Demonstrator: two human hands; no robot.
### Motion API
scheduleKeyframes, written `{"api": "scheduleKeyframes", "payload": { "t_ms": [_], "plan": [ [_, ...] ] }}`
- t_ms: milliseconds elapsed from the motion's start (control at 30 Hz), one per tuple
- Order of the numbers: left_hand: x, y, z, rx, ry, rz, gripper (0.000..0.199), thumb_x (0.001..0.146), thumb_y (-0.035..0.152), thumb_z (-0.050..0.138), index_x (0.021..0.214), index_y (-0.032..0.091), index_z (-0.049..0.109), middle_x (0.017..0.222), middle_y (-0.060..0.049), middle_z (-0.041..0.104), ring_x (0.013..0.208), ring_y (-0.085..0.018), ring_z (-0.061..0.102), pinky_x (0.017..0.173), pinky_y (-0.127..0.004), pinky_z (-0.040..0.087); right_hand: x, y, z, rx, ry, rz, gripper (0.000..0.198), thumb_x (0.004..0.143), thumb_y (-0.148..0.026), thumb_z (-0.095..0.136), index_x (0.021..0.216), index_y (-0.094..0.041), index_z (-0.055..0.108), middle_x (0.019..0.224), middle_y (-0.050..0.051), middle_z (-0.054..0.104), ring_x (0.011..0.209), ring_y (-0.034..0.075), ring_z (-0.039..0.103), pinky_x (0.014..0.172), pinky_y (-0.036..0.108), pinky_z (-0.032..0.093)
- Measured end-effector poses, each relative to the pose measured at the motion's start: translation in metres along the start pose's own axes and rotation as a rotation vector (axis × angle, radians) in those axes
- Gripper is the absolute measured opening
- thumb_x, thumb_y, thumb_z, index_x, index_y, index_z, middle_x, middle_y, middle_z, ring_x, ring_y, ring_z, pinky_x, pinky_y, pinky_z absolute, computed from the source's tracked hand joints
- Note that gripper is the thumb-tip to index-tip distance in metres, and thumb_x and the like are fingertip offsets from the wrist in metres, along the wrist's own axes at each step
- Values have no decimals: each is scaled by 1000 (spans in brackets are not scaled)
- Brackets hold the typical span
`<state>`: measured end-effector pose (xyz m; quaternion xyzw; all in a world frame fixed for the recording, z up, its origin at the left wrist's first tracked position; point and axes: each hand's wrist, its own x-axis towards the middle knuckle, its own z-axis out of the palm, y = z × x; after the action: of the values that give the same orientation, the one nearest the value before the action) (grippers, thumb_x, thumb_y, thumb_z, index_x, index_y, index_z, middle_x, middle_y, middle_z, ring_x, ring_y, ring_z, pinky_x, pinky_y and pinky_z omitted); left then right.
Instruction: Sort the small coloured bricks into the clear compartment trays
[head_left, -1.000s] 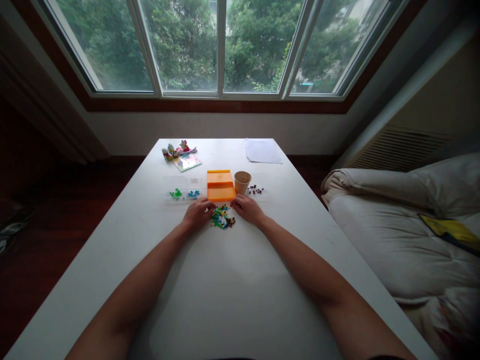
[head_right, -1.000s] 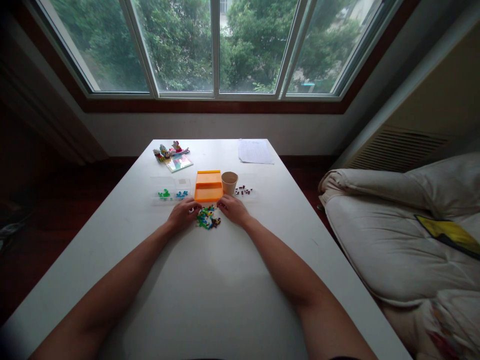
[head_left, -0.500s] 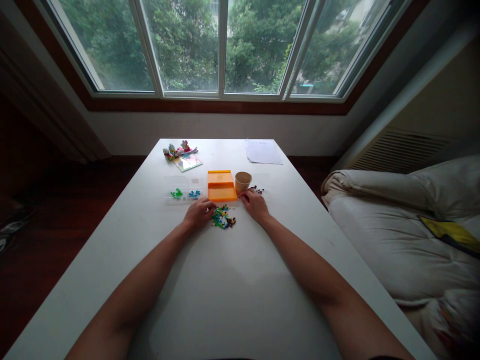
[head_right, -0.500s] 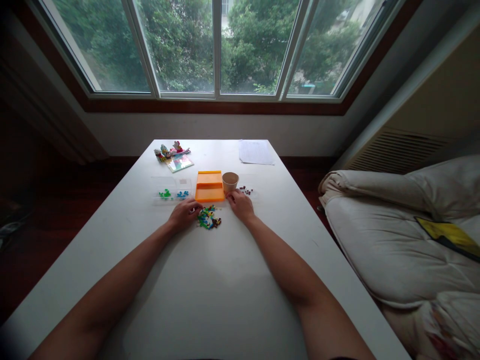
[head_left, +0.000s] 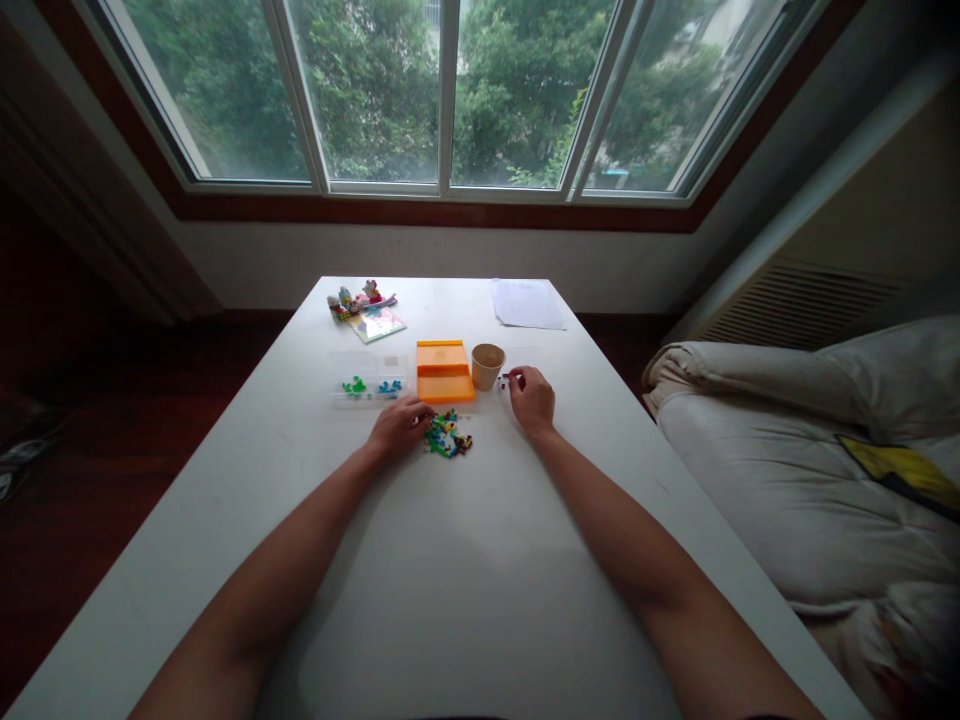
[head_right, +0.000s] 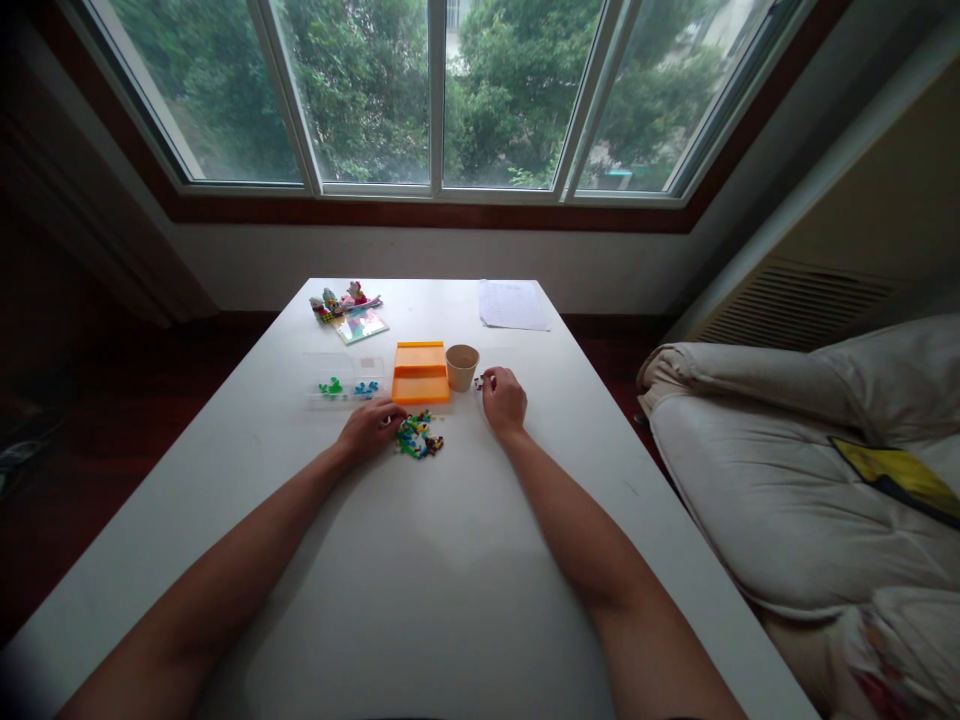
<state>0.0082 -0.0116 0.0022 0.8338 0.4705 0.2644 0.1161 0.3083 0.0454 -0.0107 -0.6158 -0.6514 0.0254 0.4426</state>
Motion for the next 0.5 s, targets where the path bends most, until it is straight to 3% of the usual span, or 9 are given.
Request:
{"api": "scheduleKeyframes", "payload": {
  "t_ms": [267,500],
  "plan": [
    [-1,0,1,23,0,29,15,92,23,58,95,23,73,94,-5,68,86,-19,59,77,-30,45,10,16,-1,-12,68,37,25,95,-26,45,99,-18,68,92,9,64,79,22,56,79,35,44],
    [-3,16,0,50,-33,118,19,95,24,53,97,24,72,94,-6,68,88,-19,60,77,-30,45,16,34,2,-127,201,157,22,88,-23,51,99,-19,69,108,14,57,105,29,50,97,44,40]
  ]
}}
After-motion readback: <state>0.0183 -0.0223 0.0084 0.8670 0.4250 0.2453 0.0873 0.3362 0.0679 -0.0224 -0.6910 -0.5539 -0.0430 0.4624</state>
